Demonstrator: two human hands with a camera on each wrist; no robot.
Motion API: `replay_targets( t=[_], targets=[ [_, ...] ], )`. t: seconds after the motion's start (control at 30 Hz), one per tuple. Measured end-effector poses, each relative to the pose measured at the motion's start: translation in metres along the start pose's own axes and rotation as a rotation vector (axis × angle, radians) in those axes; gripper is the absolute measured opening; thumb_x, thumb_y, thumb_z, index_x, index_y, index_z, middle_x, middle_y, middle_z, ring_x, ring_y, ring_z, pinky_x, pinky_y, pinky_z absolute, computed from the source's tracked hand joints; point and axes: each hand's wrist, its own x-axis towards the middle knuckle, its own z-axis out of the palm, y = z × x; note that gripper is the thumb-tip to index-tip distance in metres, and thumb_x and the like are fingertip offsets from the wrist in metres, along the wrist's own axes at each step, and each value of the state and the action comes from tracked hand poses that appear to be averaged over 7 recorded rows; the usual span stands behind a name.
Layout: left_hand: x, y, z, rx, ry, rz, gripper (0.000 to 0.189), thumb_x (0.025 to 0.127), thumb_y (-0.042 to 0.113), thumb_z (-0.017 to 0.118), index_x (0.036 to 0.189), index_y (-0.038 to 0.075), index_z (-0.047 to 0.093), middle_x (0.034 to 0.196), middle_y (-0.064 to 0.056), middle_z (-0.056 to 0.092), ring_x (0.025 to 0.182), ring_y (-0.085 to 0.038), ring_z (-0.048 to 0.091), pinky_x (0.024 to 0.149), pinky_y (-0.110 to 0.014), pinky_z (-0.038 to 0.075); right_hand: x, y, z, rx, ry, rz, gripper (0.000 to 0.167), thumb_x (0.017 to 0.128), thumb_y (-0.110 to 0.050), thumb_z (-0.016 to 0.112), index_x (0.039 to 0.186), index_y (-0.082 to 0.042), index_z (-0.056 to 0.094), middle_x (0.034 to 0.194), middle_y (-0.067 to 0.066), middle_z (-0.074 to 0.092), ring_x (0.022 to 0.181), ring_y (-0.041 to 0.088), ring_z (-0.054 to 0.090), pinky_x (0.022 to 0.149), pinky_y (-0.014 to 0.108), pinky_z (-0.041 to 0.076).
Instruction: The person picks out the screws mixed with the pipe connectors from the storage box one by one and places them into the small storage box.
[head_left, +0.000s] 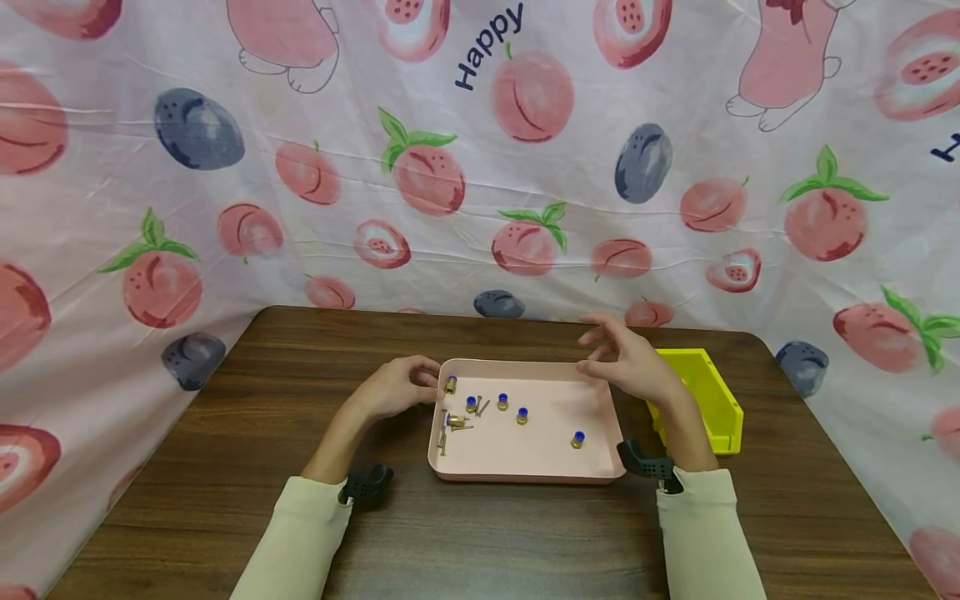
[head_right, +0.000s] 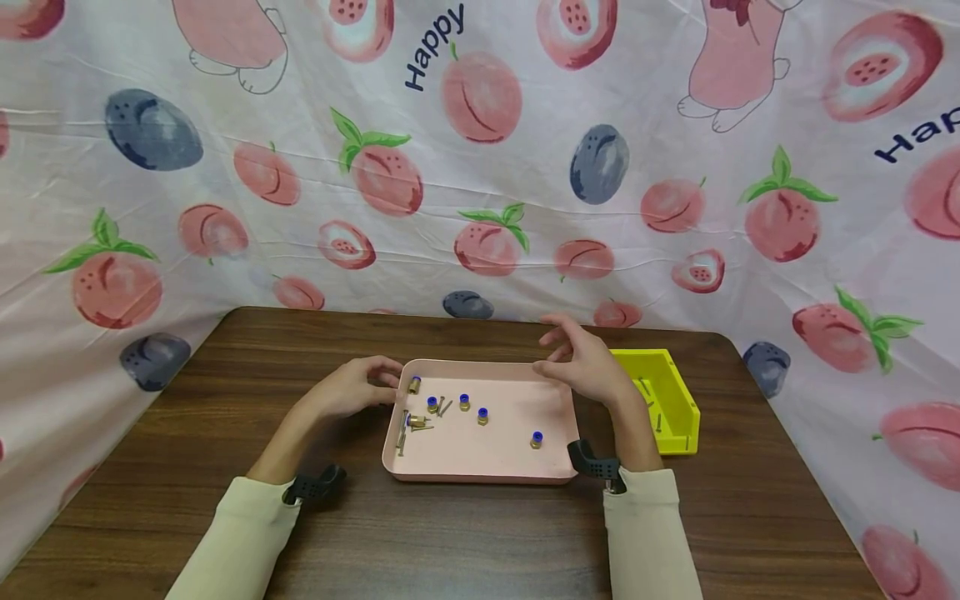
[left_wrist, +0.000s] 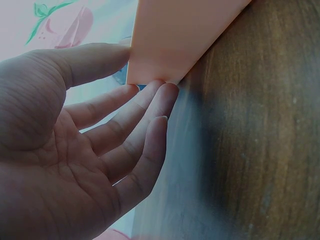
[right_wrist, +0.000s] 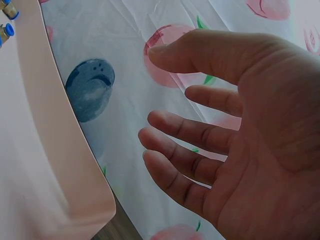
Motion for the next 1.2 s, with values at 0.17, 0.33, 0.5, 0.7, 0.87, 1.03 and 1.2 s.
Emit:
replay_targets(
  t=[0.17,0.33,0.5,0.7,0.87,1.03,1.2],
  targets=[
    [0.0,0.0,-0.001,0.01,-0.006,0.004,0.047,0.098,0.016,0.08,0.139,-0.004,0.067,0.114,-0.012,0.078,0.099,-0.023,0.069,0.084,-0.037,0.053,0.0,-0.001,0.003,0.002,-0.008,0.0,0.071,0.098,-0.011,0.082,0.158,0.0,0.047,0.134,0.023,0.066,0.108,0.033,0.068,0.091,0.039,0.056],
    [-0.002,0.002,0.0,0.008,-0.006,-0.001,0.048,0.099,0.015,0.081,0.14,-0.004,0.067,0.115,-0.012,0.078,0.1,-0.023,0.07,0.086,-0.039,0.053,0.001,-0.002,0.005,0.011,-0.015,-0.002,0.07,0.097,-0.011,0.082,0.157,0.001,0.048,0.134,0.024,0.065,0.107,0.032,0.068,0.091,0.039,0.056],
    [-0.003,0.002,0.0,0.008,-0.005,-0.001,0.049,0.098,0.016,0.082,0.14,-0.004,0.066,0.115,-0.013,0.078,0.099,-0.023,0.069,0.084,-0.039,0.053,0.001,-0.003,0.006,0.013,-0.023,-0.007,0.068,0.097,-0.01,0.081,0.157,0.001,0.048,0.133,0.025,0.065,0.106,0.032,0.068,0.091,0.04,0.055],
    [-0.002,0.002,0.0,0.009,-0.002,-0.007,0.047,0.099,0.016,0.081,0.139,-0.003,0.067,0.114,-0.011,0.078,0.099,-0.023,0.069,0.085,-0.039,0.053,0.002,-0.003,0.008,0.008,-0.032,-0.011,0.067,0.098,-0.009,0.081,0.156,0.0,0.049,0.132,0.024,0.066,0.106,0.03,0.067,0.089,0.037,0.055],
    [-0.004,0.004,-0.001,0.01,-0.007,-0.004,0.048,0.098,0.016,0.082,0.139,-0.004,0.067,0.114,-0.012,0.078,0.1,-0.024,0.069,0.086,-0.04,0.053,0.002,-0.004,0.009,0.005,-0.035,-0.017,0.066,0.098,-0.009,0.08,0.156,0.0,0.049,0.131,0.022,0.067,0.105,0.03,0.067,0.089,0.037,0.055],
    [-0.005,0.005,0.0,0.011,-0.007,-0.003,0.047,0.098,0.015,0.081,0.139,-0.004,0.067,0.114,-0.012,0.078,0.101,-0.024,0.07,0.086,-0.04,0.053,0.002,-0.005,0.01,0.003,-0.034,-0.01,0.066,0.098,-0.009,0.08,0.156,0.0,0.05,0.13,0.021,0.067,0.105,0.03,0.068,0.09,0.041,0.055],
    [-0.005,0.005,0.0,0.009,-0.006,-0.004,0.048,0.098,0.016,0.081,0.139,-0.004,0.066,0.114,-0.012,0.078,0.102,-0.025,0.07,0.088,-0.042,0.054,0.002,-0.005,0.011,-0.003,-0.03,-0.005,0.065,0.098,-0.01,0.08,0.155,-0.001,0.051,0.13,0.021,0.068,0.106,0.031,0.068,0.092,0.044,0.054]
  ],
)
